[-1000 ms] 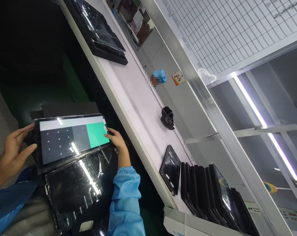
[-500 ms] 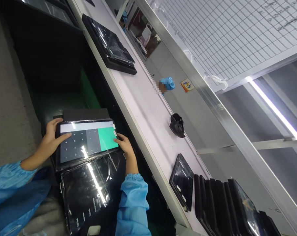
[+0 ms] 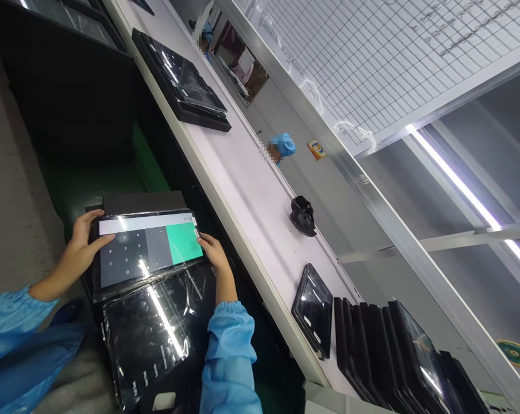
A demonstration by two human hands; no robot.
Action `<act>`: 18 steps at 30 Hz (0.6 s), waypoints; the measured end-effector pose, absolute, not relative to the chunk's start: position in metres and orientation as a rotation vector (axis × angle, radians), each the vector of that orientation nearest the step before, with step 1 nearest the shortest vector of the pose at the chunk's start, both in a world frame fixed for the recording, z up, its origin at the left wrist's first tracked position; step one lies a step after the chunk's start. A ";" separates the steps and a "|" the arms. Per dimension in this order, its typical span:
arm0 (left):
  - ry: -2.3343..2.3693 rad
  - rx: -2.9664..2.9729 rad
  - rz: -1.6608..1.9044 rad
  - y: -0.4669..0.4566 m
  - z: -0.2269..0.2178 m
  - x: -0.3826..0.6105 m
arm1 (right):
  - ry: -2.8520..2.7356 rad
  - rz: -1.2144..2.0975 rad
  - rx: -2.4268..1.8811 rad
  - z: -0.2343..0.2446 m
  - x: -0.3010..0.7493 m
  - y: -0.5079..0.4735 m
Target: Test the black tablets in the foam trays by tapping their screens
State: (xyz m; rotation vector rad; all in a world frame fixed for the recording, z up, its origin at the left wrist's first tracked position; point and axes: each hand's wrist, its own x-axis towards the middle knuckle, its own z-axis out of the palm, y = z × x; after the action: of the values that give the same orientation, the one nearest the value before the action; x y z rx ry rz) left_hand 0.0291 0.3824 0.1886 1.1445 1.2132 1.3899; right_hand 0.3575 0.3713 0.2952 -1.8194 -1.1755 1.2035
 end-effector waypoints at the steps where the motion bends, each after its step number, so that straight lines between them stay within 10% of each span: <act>1: 1.157 1.098 1.403 0.382 0.189 0.027 | -1.185 1.212 -1.816 0.294 0.358 0.372; 18: 0.979 0.956 1.339 0.383 0.187 0.008 | -1.254 1.236 -1.864 0.285 0.369 0.375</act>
State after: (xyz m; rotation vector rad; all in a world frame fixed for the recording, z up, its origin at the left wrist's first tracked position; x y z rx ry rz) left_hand 0.0084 0.3827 0.1868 0.9563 0.9787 1.3389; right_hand 0.3689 0.3747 0.2846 -1.8636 -1.2542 1.2363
